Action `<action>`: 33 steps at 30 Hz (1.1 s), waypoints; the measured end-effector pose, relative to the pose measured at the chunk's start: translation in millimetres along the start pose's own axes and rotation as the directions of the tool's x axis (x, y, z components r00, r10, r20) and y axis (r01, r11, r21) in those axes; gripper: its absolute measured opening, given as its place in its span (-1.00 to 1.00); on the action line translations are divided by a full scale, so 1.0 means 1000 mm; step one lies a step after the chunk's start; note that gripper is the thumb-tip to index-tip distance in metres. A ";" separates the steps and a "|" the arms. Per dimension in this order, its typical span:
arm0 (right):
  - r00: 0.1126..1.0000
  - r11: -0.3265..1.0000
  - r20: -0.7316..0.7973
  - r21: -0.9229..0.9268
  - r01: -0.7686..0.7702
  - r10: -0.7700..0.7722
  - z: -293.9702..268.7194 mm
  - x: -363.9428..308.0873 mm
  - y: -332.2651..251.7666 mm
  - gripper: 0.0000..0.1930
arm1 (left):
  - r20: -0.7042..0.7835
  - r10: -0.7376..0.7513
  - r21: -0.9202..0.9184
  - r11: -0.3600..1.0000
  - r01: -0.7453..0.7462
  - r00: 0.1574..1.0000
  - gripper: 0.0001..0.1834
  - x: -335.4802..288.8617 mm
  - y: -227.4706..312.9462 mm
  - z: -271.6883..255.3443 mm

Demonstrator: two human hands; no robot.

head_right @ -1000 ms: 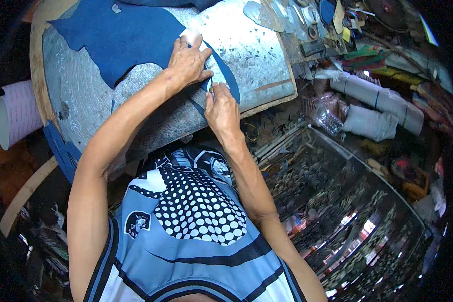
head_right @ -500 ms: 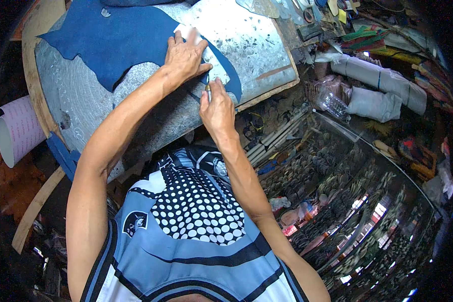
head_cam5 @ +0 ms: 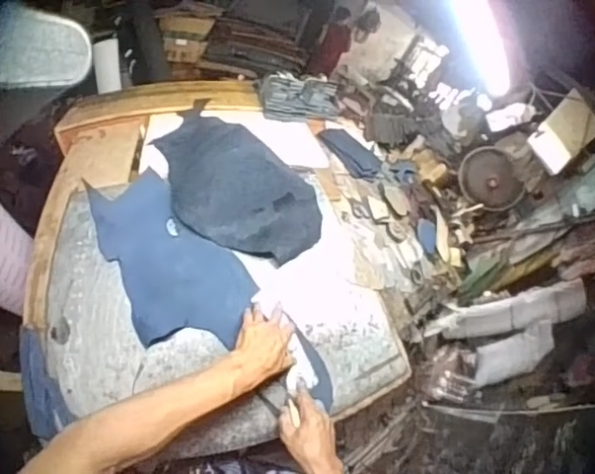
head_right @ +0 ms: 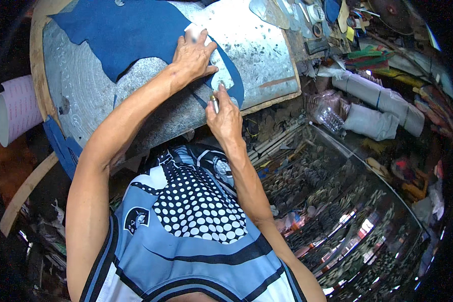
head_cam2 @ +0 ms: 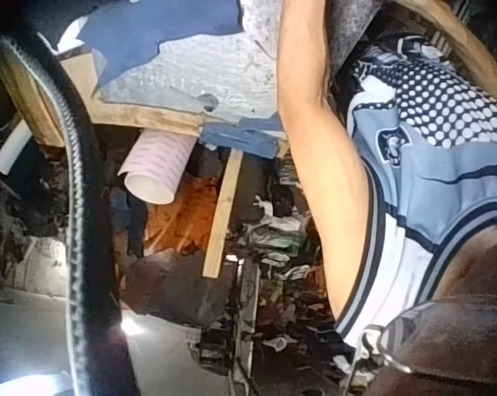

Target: Cutting patterns out of a piece of blue leather using a knife and templates.

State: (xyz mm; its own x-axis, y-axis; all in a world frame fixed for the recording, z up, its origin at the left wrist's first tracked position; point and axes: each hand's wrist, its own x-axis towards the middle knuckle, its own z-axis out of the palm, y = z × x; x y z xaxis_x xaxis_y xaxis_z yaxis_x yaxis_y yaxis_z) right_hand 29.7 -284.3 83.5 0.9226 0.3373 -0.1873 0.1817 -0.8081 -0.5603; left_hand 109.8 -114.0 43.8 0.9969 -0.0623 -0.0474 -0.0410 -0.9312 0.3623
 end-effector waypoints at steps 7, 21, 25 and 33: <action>0.987 0.993 0.127 -0.050 0.107 -0.100 -0.025 0.008 0.010 -0.47 | 0.009 -0.025 0.008 1.000 0.025 1.000 -0.35 0.000 0.002 -0.001; 0.953 0.943 0.198 -0.196 0.269 -0.231 -0.043 0.014 0.027 -0.66 | 0.158 -0.026 0.286 0.958 -0.021 0.987 0.03 -0.012 0.029 -0.012; 0.944 0.945 0.215 -0.160 0.285 -0.249 -0.046 0.016 0.034 -0.67 | 0.199 -0.049 0.267 0.964 -0.006 0.979 0.10 -0.012 0.029 -0.013; 0.905 0.947 0.320 -0.059 0.316 -0.282 -0.062 0.026 0.052 -0.67 | 0.228 -0.082 0.243 0.970 0.024 0.970 0.10 -0.012 0.029 -0.009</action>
State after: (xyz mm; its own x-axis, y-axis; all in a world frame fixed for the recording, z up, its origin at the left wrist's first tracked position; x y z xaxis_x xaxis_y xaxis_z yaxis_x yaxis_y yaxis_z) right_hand 84.0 -347.8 99.2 0.6745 0.6873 -0.2694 0.4834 -0.6870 -0.5425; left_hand 97.6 -136.9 63.5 0.9553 -0.0665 -0.2882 -0.0318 -0.9918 0.1236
